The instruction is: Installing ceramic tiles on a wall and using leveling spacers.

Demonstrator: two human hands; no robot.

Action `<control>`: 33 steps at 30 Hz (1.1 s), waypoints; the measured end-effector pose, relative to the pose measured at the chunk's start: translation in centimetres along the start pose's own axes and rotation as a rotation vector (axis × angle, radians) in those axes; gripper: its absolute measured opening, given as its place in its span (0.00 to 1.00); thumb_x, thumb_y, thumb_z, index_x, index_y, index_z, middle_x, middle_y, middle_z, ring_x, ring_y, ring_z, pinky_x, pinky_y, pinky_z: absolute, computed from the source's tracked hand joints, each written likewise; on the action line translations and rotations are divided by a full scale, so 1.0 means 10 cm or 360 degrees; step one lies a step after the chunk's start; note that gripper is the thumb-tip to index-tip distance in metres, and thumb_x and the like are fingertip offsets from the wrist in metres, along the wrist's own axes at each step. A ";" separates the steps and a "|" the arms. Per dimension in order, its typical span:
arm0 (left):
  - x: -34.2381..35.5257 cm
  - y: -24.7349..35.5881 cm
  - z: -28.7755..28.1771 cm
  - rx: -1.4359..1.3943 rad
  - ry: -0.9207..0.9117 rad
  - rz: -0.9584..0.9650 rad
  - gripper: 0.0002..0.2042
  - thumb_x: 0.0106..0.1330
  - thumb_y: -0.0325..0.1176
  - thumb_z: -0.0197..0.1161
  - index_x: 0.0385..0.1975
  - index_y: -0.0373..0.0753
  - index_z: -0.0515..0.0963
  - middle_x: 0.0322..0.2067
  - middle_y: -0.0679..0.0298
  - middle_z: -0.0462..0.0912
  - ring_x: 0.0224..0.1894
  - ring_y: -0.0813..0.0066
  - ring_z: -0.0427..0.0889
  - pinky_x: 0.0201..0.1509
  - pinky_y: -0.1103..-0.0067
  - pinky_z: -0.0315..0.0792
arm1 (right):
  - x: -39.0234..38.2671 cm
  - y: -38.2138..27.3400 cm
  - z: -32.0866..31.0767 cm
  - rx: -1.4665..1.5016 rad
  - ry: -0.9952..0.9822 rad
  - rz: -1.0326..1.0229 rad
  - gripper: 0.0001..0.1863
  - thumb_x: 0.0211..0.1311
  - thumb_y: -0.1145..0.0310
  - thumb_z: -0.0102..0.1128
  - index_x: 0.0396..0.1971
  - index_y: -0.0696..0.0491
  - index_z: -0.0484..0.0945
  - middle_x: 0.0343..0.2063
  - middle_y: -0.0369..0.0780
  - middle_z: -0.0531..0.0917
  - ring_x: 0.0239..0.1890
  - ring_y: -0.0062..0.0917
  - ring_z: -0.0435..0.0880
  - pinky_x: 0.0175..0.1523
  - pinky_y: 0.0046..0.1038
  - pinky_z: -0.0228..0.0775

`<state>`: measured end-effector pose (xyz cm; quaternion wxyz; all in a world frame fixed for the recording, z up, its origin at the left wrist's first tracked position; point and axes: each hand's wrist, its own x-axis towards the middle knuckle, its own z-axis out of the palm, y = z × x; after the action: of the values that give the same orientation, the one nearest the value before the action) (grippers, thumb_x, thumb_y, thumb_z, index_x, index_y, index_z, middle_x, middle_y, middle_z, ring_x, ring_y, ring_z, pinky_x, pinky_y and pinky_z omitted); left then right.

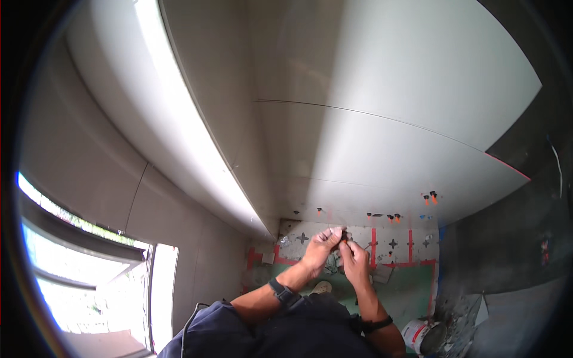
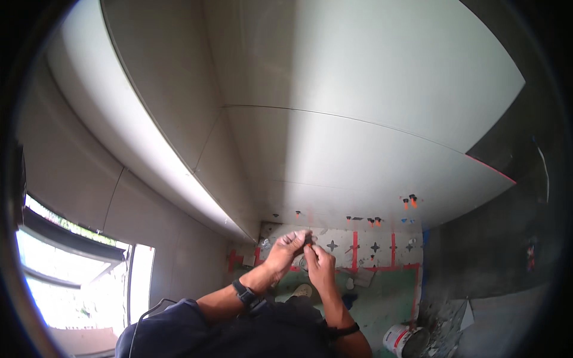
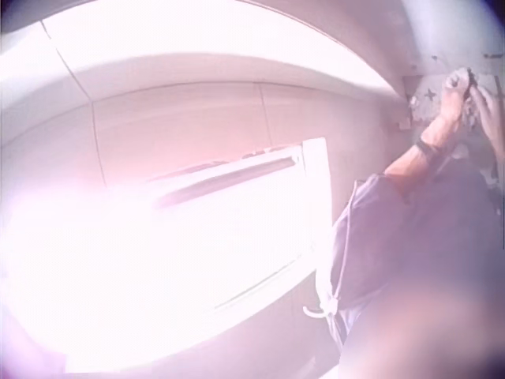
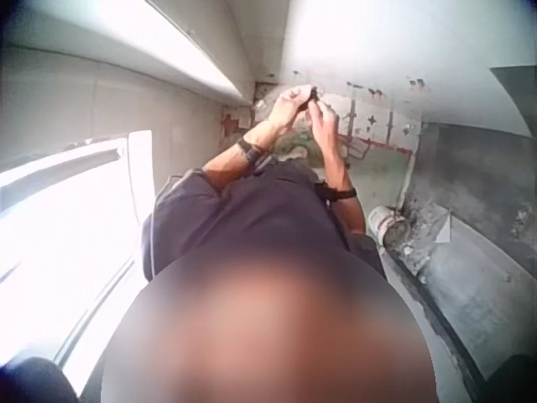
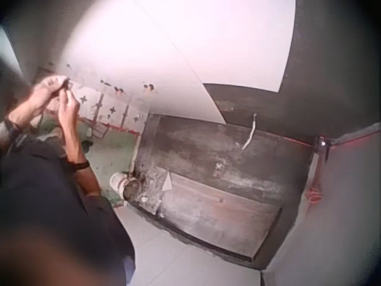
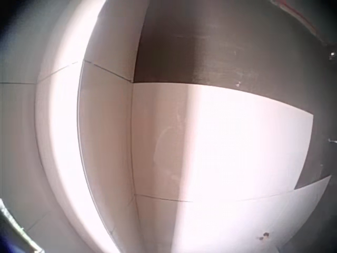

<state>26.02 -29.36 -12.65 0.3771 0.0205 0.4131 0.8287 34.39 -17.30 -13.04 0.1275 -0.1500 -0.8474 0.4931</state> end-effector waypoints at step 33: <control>1.09 1.93 -0.21 -0.0166 0.0447 0.0948 0.16 0.76 0.35 0.51 0.57 0.34 0.72 0.53 0.62 0.75 0.55 0.71 0.74 0.63 0.72 0.67 | 2.64 -1.84 0.98 0.0757 0.0205 0.0027 0.16 0.71 0.61 0.58 0.31 0.60 0.83 0.18 0.31 0.77 0.20 0.13 0.70 0.25 0.22 0.61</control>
<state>5.75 -31.05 -3.52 0.0581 0.0066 0.3940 0.9173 4.06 -23.70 0.14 0.2089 -0.1538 -0.6964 0.6691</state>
